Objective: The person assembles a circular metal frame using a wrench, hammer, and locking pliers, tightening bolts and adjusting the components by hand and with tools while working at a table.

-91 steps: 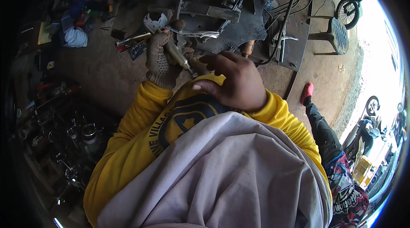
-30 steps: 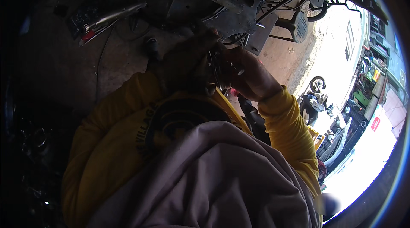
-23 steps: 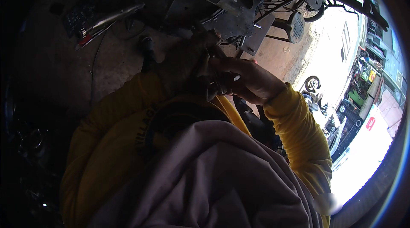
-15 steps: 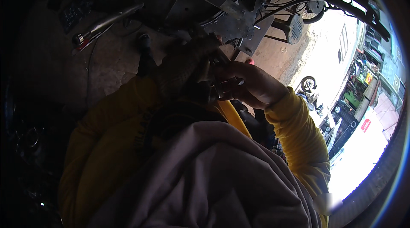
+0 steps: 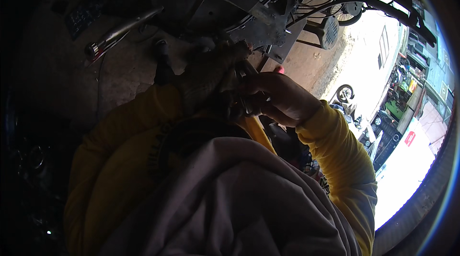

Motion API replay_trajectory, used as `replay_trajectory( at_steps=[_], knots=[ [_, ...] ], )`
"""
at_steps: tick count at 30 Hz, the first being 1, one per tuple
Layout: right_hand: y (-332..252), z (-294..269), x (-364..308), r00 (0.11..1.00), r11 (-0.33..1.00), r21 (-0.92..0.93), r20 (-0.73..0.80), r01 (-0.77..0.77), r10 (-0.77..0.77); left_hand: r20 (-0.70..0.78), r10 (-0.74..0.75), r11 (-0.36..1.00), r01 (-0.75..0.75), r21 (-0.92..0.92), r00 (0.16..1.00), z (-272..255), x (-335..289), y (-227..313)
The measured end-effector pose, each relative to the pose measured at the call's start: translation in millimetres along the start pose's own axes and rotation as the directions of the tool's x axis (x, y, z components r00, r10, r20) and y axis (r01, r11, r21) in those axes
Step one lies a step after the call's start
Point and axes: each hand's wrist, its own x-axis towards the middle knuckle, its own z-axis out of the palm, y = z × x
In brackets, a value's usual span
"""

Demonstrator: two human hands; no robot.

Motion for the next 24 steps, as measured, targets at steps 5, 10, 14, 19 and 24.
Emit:
replay_trajectory(
  at_steps=[5,10,14,19,24],
  knots=[
    [-24,4,11,0.982,0.981,0.069,0.063,-0.181,0.177,0.032,-0.003,0.994,0.0,0.108,0.999,-4,4,2],
    [-15,7,13,0.972,0.971,-0.045,0.018,-0.235,0.236,0.044,-0.042,0.997,0.039,0.063,0.998,-4,-1,5],
    [-9,2,15,0.99,0.95,-0.282,0.007,-0.134,0.142,0.039,-0.009,1.0,0.009,-0.004,0.999,2,-7,13],
    [-14,5,18,0.97,0.968,-0.071,-0.001,-0.241,0.242,0.142,0.148,0.982,-0.162,0.095,0.979,-15,9,1],
    [-20,-1,17,0.975,0.98,-0.039,0.103,-0.195,0.198,0.52,0.48,0.177,-0.658,0.732,0.707,-57,-6,2]
  ],
)
